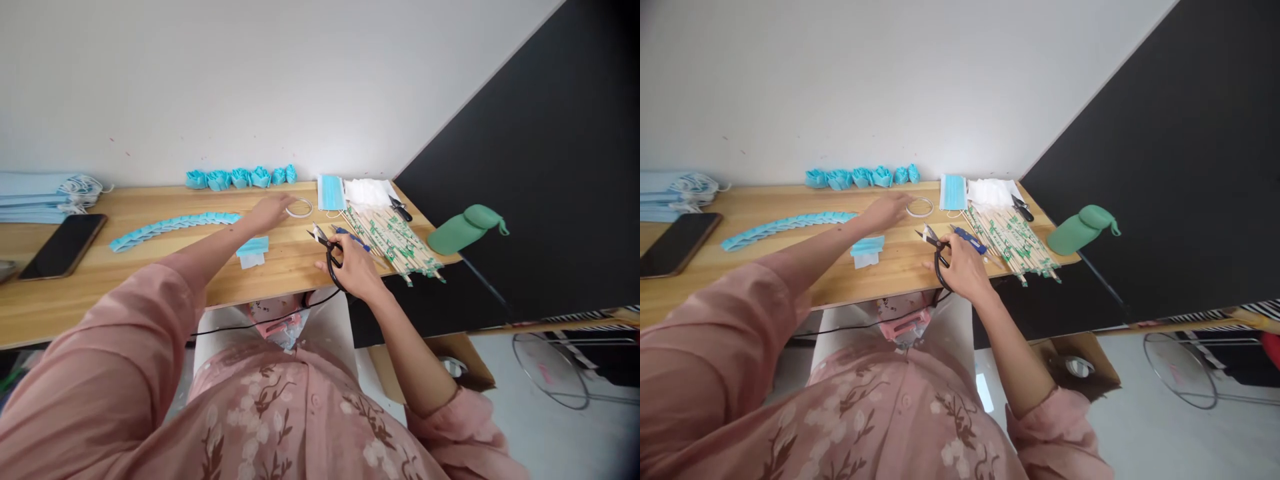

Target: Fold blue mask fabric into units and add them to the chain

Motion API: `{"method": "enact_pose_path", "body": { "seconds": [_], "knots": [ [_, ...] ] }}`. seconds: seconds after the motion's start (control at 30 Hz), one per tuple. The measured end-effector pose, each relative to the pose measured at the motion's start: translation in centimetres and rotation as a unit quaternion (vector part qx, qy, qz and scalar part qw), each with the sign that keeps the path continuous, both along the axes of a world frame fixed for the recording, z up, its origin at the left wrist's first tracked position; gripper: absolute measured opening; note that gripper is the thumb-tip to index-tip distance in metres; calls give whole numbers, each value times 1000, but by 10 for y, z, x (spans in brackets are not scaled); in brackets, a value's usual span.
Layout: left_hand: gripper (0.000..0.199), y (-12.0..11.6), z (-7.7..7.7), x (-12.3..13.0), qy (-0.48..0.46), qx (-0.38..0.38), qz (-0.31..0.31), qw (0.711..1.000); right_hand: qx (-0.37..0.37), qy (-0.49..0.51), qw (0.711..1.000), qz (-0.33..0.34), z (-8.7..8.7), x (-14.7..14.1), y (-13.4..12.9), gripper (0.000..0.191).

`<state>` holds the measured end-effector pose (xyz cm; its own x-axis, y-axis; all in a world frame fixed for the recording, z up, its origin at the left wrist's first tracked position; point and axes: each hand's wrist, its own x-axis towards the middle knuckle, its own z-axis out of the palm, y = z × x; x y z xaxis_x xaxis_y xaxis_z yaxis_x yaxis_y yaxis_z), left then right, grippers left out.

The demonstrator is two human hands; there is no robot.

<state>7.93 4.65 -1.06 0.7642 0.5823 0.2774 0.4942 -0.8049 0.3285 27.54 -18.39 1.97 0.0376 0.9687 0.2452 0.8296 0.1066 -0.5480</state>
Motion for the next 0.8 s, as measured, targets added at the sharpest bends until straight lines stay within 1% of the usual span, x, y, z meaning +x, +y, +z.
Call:
{"method": "enact_pose_path", "body": {
  "seconds": [0.07, 0.13, 0.2, 0.27, 0.33, 0.37, 0.4, 0.43, 0.47, 0.5, 0.53, 0.57, 0.6, 0.63, 0.7, 0.8],
  "knots": [
    [56, -4, 8, -17, -3, 3, 42, 999, 10, -24, 1000, -5, -7, -2, 5, 47],
    [54, -7, 13, -36, -7, -31, 77, 997, 13, -35, 999, -15, -13, -6, 11, 43],
    [52, -11, 15, -55, -31, -68, 96, 993, 20, -47, 999, -20, -17, -11, 19, 39],
    [49, -15, 12, -72, -67, -97, 119, 986, 23, -46, 999, -14, -20, -16, 27, 38],
    [45, -20, 8, -86, -91, -125, 134, 979, 14, -7, 1000, -25, -21, -19, 34, 39],
    [44, -23, 6, -91, -100, -142, 137, 975, 1, 37, 999, -36, -21, -20, 37, 38],
    [43, -26, 5, -95, -106, -159, 137, 972, -22, 104, 993, -43, -20, -21, 39, 36],
    [43, -29, 4, -97, -114, -171, 134, 969, -52, 190, 980, -40, -19, -21, 40, 34],
    [43, -32, 3, -99, -122, -180, 131, 967, -91, 285, 954, -24, -18, -22, 41, 33],
    [43, -35, 2, -99, -131, -190, 128, 965, -131, 379, 916, 3, -17, -22, 41, 35],
    [43, -38, 2, -98, -140, -201, 123, 962, -169, 461, 871, 34, -15, -22, 40, 39],
    [44, -40, 1, -97, -149, -212, 115, 959, -198, 524, 826, 60, -13, -23, 39, 42],
    [45, -42, 1, -95, -159, -221, 111, 956, -217, 569, 790, 76, -12, -23, 37, 45],
    [46, -45, 0, -93, -165, -229, 107, 953, -226, 600, 763, 82, -11, -24, 36, 45],
    [47, -49, -2, -88, -179, -242, 103, 948, -228, 640, 729, 82, -10, -25, 34, 46],
    [46, -55, -7, -86, -190, -233, 88, 950, -233, 670, 700, 83, -14, -26, 34, 47]
  ]
}}
